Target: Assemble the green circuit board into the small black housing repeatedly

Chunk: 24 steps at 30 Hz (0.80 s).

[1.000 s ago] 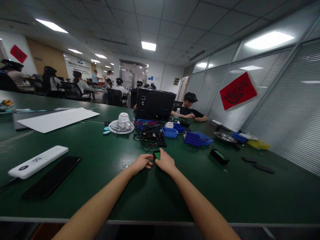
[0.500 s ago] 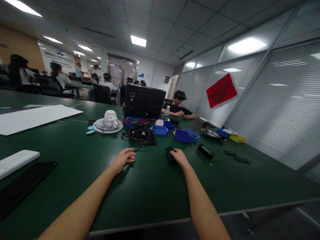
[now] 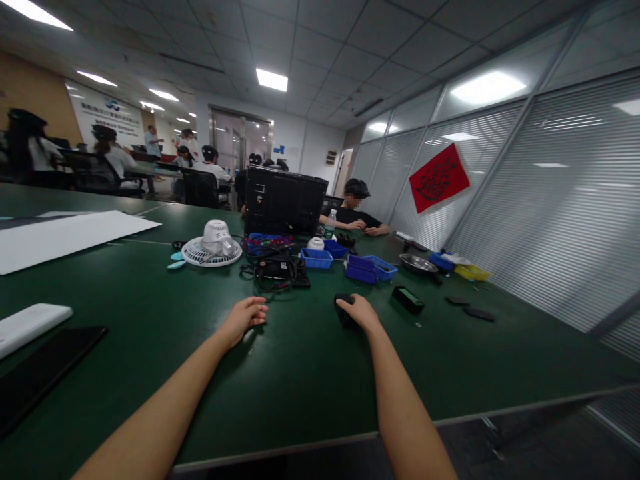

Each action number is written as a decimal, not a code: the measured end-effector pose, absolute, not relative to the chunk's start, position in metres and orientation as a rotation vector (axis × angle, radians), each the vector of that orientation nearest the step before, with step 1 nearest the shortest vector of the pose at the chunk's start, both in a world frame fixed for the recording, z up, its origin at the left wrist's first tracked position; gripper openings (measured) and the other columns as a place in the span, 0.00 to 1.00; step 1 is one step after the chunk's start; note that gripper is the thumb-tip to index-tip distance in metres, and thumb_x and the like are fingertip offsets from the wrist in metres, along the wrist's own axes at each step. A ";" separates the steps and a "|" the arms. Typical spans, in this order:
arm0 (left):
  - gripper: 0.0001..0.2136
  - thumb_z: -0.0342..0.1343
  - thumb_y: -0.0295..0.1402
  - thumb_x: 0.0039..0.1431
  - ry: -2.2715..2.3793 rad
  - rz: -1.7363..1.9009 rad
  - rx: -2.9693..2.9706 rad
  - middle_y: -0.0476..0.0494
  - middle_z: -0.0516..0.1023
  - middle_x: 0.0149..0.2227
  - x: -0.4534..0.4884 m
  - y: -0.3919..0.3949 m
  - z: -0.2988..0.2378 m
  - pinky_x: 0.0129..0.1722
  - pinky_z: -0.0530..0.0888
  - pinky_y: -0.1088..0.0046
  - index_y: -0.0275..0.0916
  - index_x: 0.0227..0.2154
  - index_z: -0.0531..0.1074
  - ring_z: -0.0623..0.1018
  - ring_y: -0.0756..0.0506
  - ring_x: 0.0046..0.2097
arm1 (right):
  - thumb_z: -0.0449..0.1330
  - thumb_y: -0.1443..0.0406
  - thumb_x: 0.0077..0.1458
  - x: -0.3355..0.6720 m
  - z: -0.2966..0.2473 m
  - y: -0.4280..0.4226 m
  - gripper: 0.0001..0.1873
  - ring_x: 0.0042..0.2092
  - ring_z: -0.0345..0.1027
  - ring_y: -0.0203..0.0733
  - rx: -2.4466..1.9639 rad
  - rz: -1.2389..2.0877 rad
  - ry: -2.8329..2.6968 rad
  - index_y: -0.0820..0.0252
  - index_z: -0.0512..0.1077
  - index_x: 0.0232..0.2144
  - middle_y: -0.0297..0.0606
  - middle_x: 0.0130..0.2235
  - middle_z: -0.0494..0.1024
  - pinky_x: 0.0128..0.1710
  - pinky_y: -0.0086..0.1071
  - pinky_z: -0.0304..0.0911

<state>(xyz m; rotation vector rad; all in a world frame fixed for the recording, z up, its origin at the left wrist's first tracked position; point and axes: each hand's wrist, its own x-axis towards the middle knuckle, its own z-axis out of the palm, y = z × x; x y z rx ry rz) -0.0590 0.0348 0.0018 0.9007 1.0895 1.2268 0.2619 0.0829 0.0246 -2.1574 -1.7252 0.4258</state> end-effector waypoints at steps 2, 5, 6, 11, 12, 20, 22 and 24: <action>0.09 0.50 0.20 0.50 1.089 1.221 0.894 0.43 0.74 0.30 -0.059 0.035 0.003 0.25 0.73 0.80 0.32 0.36 0.67 0.72 0.55 0.24 | 0.57 0.49 0.42 0.262 0.024 0.083 0.39 0.49 0.64 0.50 -2.142 0.408 -1.748 0.66 0.59 0.53 0.51 0.50 0.68 0.42 0.34 0.59; 0.09 0.51 0.20 0.50 1.087 1.222 0.887 0.43 0.74 0.30 -0.059 0.034 0.004 0.25 0.73 0.80 0.32 0.35 0.68 0.72 0.55 0.24 | 0.57 0.56 0.43 0.262 0.023 0.083 0.36 0.49 0.64 0.48 -2.138 0.390 -1.720 0.65 0.59 0.54 0.49 0.51 0.68 0.42 0.32 0.59; 0.09 0.51 0.20 0.49 1.088 1.222 0.886 0.43 0.74 0.30 -0.059 0.033 0.004 0.25 0.73 0.80 0.33 0.35 0.68 0.72 0.55 0.24 | 0.57 0.57 0.43 0.262 0.023 0.083 0.35 0.48 0.64 0.48 -2.142 0.382 -1.699 0.65 0.59 0.54 0.49 0.50 0.68 0.42 0.32 0.59; 0.09 0.51 0.20 0.50 1.085 1.214 0.890 0.44 0.74 0.29 -0.060 0.033 0.004 0.25 0.73 0.80 0.33 0.36 0.68 0.72 0.55 0.24 | 0.56 0.58 0.44 0.261 0.025 0.081 0.31 0.46 0.66 0.48 -2.176 0.383 -1.667 0.61 0.63 0.51 0.46 0.48 0.70 0.40 0.33 0.60; 0.09 0.50 0.20 0.50 1.082 1.213 0.893 0.43 0.74 0.30 -0.060 0.033 0.004 0.25 0.73 0.80 0.33 0.36 0.68 0.73 0.55 0.24 | 0.56 0.57 0.44 0.260 0.025 0.081 0.31 0.46 0.66 0.48 -2.180 0.381 -1.675 0.61 0.63 0.51 0.45 0.48 0.70 0.39 0.33 0.60; 0.09 0.50 0.20 0.51 1.080 1.214 0.898 0.43 0.73 0.30 -0.061 0.033 0.004 0.25 0.73 0.80 0.32 0.36 0.67 0.72 0.55 0.24 | 0.57 0.56 0.42 0.266 0.018 0.086 0.29 0.44 0.67 0.46 -2.117 0.343 -1.614 0.63 0.67 0.48 0.48 0.48 0.68 0.38 0.31 0.60; 0.09 0.49 0.20 0.50 1.076 1.215 0.895 0.43 0.73 0.30 -0.061 0.032 0.006 0.25 0.73 0.80 0.32 0.36 0.67 0.72 0.55 0.24 | 0.56 0.57 0.43 0.272 0.015 0.089 0.25 0.43 0.67 0.44 -2.046 0.419 -1.548 0.63 0.70 0.44 0.45 0.44 0.72 0.37 0.28 0.60; 0.10 0.49 0.20 0.51 1.072 1.213 0.897 0.43 0.73 0.30 -0.060 0.030 0.008 0.25 0.73 0.80 0.32 0.36 0.67 0.73 0.55 0.24 | 0.54 0.58 0.45 0.280 0.012 0.091 0.23 0.40 0.69 0.41 -2.006 0.492 -1.489 0.64 0.71 0.42 0.42 0.40 0.75 0.34 0.26 0.60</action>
